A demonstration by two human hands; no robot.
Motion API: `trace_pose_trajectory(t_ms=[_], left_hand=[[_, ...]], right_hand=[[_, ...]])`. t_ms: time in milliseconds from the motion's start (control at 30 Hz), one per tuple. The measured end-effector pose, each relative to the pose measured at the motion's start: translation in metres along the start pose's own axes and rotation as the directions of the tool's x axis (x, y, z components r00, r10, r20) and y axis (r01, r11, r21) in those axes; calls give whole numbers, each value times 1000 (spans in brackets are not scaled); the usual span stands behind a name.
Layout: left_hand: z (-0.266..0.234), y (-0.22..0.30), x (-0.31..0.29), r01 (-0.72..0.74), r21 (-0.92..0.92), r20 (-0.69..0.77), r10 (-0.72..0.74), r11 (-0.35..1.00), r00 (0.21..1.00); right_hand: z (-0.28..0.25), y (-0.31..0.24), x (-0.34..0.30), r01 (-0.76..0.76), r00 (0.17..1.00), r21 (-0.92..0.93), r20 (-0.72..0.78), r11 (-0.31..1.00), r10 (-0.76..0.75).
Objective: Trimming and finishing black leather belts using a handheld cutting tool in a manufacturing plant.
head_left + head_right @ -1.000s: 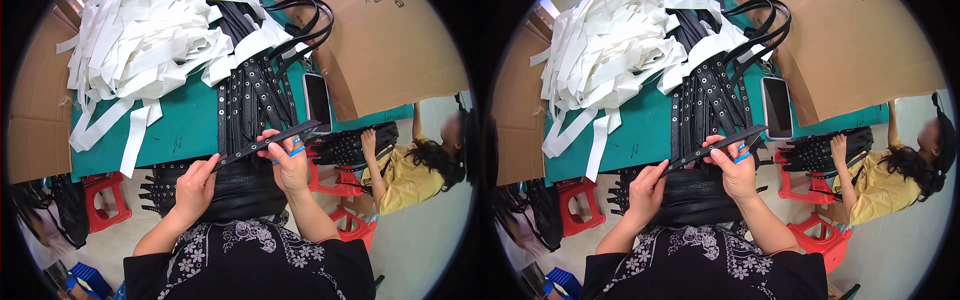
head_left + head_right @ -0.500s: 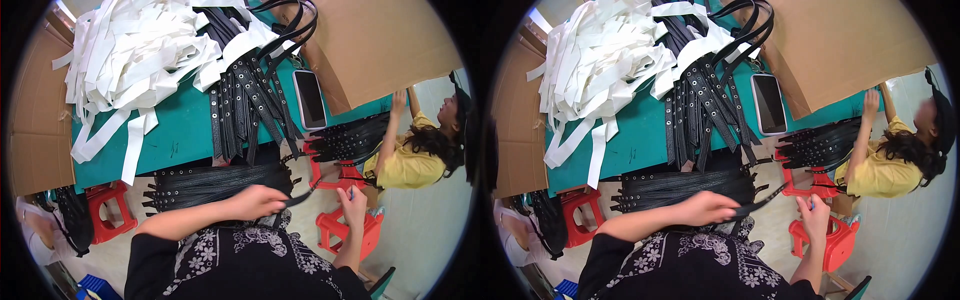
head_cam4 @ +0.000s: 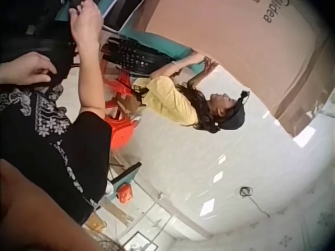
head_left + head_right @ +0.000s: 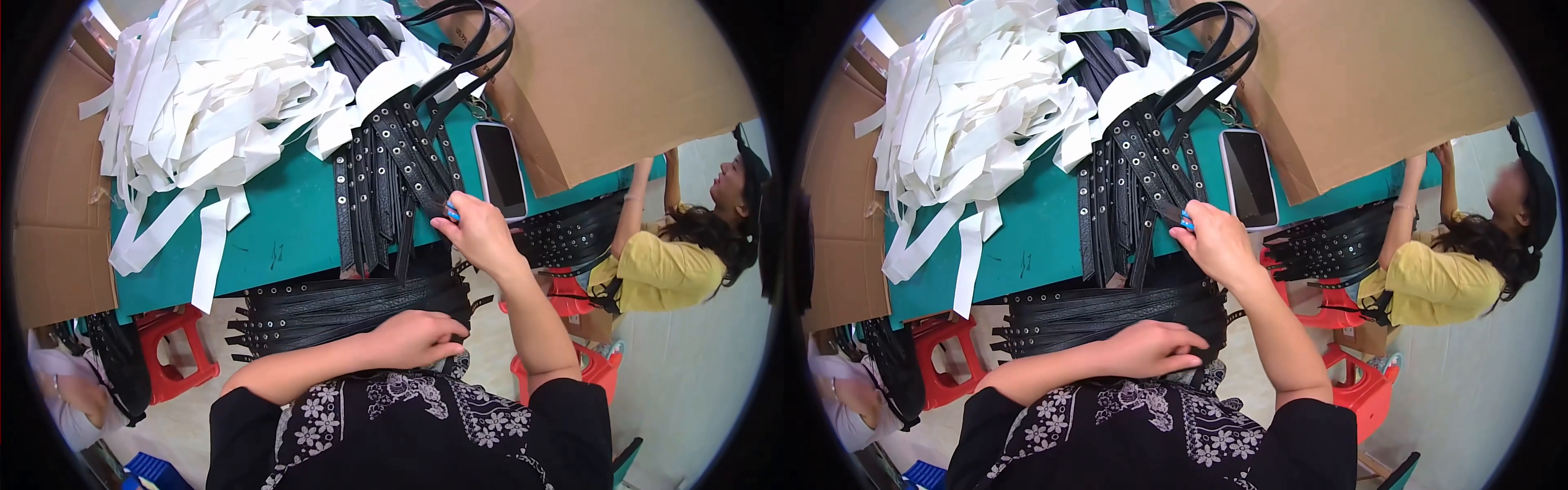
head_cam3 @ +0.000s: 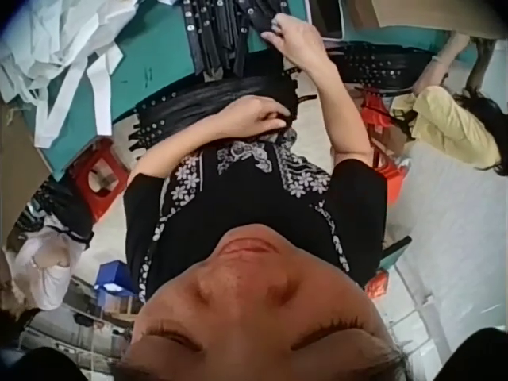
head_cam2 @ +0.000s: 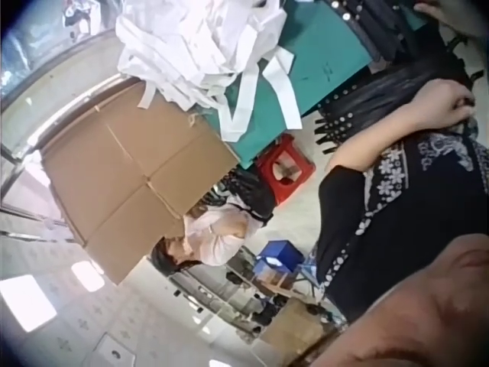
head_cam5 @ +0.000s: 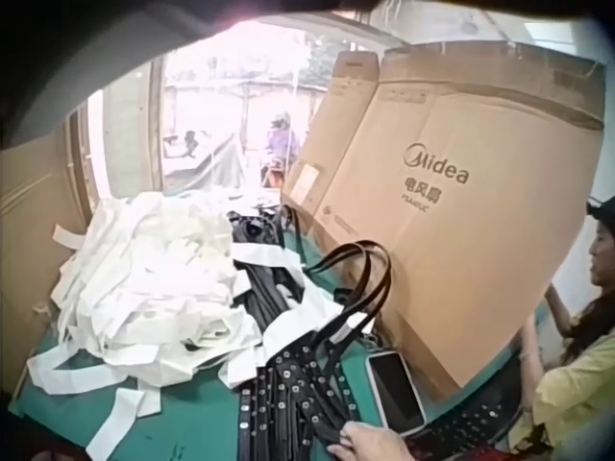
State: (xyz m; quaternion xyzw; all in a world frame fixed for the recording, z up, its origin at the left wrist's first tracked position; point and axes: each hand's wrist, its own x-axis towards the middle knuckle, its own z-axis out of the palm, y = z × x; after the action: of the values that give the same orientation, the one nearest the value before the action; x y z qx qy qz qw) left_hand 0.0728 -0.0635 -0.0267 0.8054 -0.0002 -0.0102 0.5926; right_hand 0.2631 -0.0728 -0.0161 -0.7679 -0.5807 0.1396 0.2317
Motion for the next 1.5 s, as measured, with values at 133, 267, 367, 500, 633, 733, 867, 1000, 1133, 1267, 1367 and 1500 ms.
trace_pose_trajectory(t_ms=[133, 267, 367, 500, 633, 733, 867, 1000, 1133, 1267, 1367, 1500], left_hand=[[-33, 7, -39, 109, -308, -308, -208, 945, 928], [-57, 3, -59, 86, -525, -511, -394, 847, 764], [-71, 1, -57, -29, -725, -489, -485, 688, 725], [-74, -9, -67, -127, -870, -391, -509, 477, 767], [-83, -17, -75, -139, -909, -353, -546, 394, 760], [-85, -28, -74, -38, -812, -413, -528, 582, 742], [-86, -29, -69, 71, -659, -461, -478, 748, 748], [-83, -35, -63, 108, -550, -497, -428, 828, 755], [-85, -28, -57, 169, -537, -474, -461, 827, 750], [-84, -27, -55, 205, -529, -476, -487, 824, 732], [-82, -27, -54, 191, -562, -472, -501, 805, 725], [-82, -26, -52, 197, -599, -451, -531, 776, 717]], right_hand=[[-3, 0, 17, -77, 976, 316, 218, 946, 7], [-5, -41, 19, -437, 878, 784, 478, 440, 20], [6, -72, 17, -397, 897, 805, 443, 441, -1], [27, -94, 14, -341, 923, 824, 386, 453, -8], [43, -99, 9, -329, 926, 831, 377, 448, -20], [39, -79, -4, -57, 989, 601, 145, 798, -39], [16, -65, -38, 68, 989, 185, 115, 980, -90], [12, -69, -50, 187, 971, 78, 133, 979, -196], [15, -72, -44, 236, 960, 45, 144, 971, -240], [17, -71, -39, 321, 942, 3, 105, 947, -320], [16, -70, -36, 359, 929, -18, 104, 933, -356], [14, -69, -34, 417, 905, -88, 132, 905, -404]])
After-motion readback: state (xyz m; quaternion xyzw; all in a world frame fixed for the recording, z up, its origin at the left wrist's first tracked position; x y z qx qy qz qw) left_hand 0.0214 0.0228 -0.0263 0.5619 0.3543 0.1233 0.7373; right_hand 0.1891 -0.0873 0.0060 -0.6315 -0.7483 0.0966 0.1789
